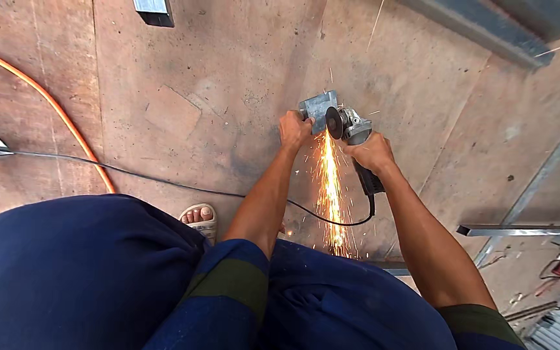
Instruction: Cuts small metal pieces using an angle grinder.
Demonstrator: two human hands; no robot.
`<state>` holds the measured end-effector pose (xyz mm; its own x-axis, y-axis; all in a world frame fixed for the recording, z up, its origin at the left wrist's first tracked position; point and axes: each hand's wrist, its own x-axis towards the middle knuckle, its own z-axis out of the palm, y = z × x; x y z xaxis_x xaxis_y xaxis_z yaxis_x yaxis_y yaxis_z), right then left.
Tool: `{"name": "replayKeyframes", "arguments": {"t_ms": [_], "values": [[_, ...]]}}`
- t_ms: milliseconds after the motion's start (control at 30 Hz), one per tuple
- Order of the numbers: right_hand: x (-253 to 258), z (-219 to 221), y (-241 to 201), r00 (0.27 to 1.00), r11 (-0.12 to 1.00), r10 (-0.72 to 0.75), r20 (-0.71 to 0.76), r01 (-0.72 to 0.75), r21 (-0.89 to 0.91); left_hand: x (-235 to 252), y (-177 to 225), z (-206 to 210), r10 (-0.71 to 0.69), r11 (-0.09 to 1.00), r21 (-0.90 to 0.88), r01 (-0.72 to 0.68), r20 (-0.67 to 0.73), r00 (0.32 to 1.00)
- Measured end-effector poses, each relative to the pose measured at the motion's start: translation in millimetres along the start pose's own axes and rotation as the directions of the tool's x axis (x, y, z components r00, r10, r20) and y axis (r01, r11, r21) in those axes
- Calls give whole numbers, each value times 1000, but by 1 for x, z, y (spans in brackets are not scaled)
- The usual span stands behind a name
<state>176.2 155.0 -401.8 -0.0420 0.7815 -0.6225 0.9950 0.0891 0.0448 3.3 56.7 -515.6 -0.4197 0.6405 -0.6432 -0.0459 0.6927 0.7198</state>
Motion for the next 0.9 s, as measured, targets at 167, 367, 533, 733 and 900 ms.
{"name": "replayKeyframes", "arguments": {"t_ms": [167, 367, 533, 733, 900], "values": [[-1, 2, 5, 1000, 1000, -2, 1, 2, -1, 1, -1, 0, -2, 1000, -2, 2, 4, 1000], [-4, 0, 3, 1000, 1000, -3, 5, 3, -6, 3, -5, 0, 18, 1000, -12, -18, 1, 1000], [-1, 0, 0, 1000, 1000, -4, -6, 4, -8, 3, -6, 1, 24, 1000, -14, -24, -3, 1000], [2, -2, -7, 1000, 1000, -7, -18, 7, 8, 4, -6, 2, 19, 1000, -13, -19, -5, 1000], [0, -1, -3, 999, 1000, -23, -22, 23, -12, 2, -4, -1, 11, 1000, 0, -11, 1, 1000]]}}
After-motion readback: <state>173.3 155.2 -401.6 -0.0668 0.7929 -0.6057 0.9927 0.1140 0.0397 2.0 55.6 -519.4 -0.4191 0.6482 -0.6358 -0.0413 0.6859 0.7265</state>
